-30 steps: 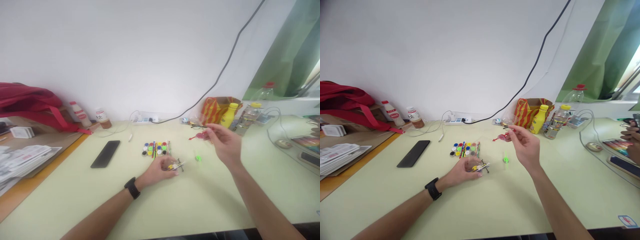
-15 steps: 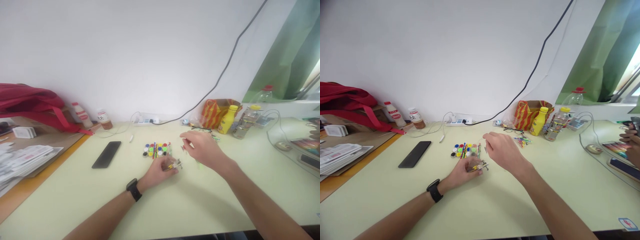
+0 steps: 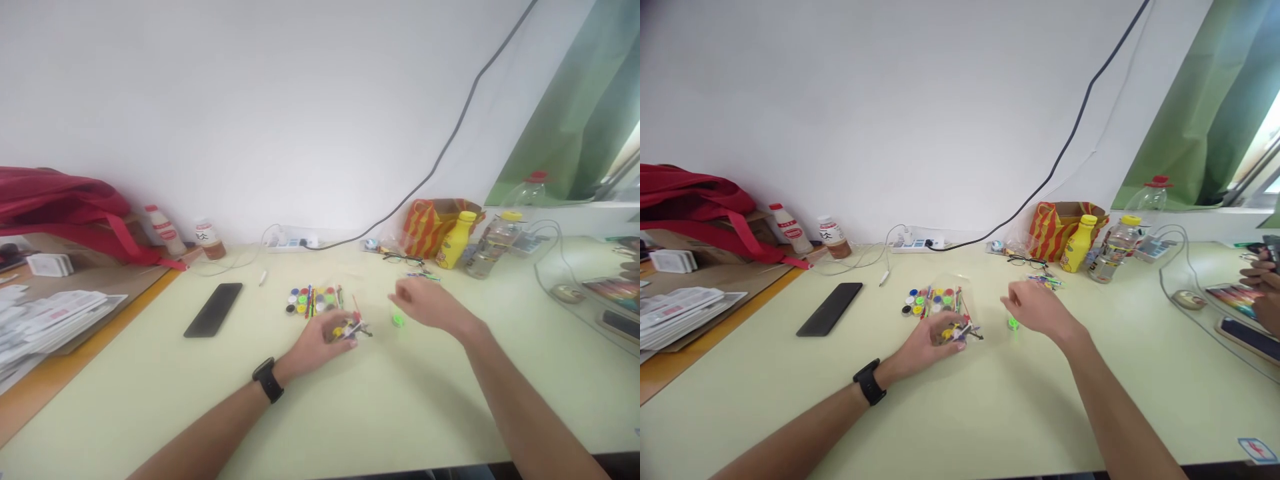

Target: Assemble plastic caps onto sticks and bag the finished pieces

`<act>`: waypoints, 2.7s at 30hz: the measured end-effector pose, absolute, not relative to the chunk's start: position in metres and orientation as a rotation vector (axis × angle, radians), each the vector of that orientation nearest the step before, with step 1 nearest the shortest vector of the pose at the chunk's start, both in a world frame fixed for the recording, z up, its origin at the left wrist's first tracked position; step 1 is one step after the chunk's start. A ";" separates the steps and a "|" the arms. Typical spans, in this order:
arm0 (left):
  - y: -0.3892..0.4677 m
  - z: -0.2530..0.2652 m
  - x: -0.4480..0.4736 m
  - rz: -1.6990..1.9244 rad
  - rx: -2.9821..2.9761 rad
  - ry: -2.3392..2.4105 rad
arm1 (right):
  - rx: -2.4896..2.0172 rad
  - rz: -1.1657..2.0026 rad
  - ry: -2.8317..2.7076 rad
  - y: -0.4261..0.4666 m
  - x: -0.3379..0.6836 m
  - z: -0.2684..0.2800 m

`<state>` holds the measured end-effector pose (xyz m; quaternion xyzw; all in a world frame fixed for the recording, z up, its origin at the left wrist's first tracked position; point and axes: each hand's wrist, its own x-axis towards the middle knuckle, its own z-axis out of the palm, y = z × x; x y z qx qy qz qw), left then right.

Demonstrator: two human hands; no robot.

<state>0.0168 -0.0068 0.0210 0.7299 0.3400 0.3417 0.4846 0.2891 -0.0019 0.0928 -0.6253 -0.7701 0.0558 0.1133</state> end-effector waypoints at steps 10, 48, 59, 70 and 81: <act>-0.006 0.022 0.018 0.745 1.891 0.923 | -2.153 0.288 -2.309 -0.022 0.302 0.050; -0.005 0.015 0.018 0.889 1.895 0.950 | -1.417 0.222 -2.457 -0.024 0.204 0.165; -0.003 0.013 0.017 0.903 1.899 1.020 | -1.646 0.019 -2.460 -0.029 0.210 0.154; -0.008 0.022 0.021 0.918 1.868 0.989 | -1.544 0.224 -2.649 -0.031 0.209 0.159; -0.005 0.028 0.014 0.830 1.672 0.792 | -1.393 0.263 -1.922 -0.020 0.241 0.112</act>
